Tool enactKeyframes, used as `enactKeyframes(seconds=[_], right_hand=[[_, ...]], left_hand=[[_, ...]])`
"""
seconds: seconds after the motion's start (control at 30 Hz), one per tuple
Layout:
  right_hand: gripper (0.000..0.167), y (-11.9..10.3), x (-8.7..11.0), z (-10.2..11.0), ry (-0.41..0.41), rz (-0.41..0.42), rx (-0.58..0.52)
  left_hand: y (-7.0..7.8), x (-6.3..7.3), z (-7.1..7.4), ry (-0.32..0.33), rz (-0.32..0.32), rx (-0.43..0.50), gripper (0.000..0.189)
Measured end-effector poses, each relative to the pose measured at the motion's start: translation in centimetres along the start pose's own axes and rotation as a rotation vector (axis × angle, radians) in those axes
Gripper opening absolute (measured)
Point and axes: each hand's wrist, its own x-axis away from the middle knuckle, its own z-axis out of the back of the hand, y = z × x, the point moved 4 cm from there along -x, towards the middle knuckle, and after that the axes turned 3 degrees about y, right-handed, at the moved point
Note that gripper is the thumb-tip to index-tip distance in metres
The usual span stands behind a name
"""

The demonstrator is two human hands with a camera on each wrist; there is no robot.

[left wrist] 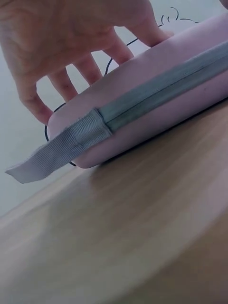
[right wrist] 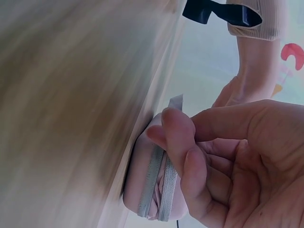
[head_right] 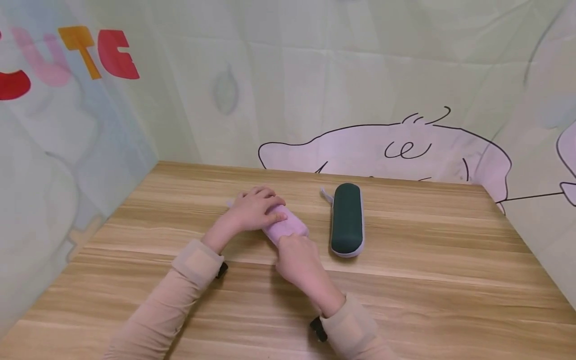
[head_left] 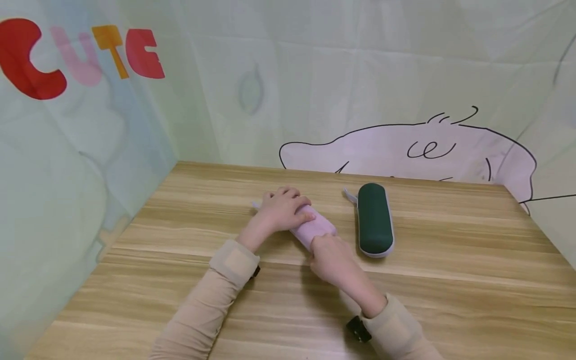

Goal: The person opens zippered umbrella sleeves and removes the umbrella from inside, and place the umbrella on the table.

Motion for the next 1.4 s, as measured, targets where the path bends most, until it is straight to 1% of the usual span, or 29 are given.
enactKeyframes(seconds=[0.3,0.53,0.63,0.73,1.03,1.4], right_hand=[[0.028,0.57,-0.02,0.1,-0.011,-0.025,-0.013],[0.03,0.84,-0.05,0.35,-0.012,-0.041,0.003],[0.031,0.91,-0.11,0.34,-0.02,-0.044,0.001],[0.032,0.93,-0.17,0.35,-0.028,-0.043,-0.002],[0.032,0.89,-0.26,0.46,-0.01,-0.035,0.003],[0.039,0.87,-0.43,0.35,-0.024,-0.053,-0.011]], left_hand=[[0.06,0.36,-0.25,0.045,0.082,-0.004,0.054],[0.27,0.39,-0.47,0.043,0.147,0.009,0.056],[0.42,0.42,-0.32,0.041,0.157,0.015,0.055],[0.53,0.42,-0.15,0.024,0.165,0.011,0.055],[0.71,0.33,0.21,-0.011,0.19,0.009,0.054],[0.46,0.35,0.18,-0.015,0.193,-0.034,0.055]])
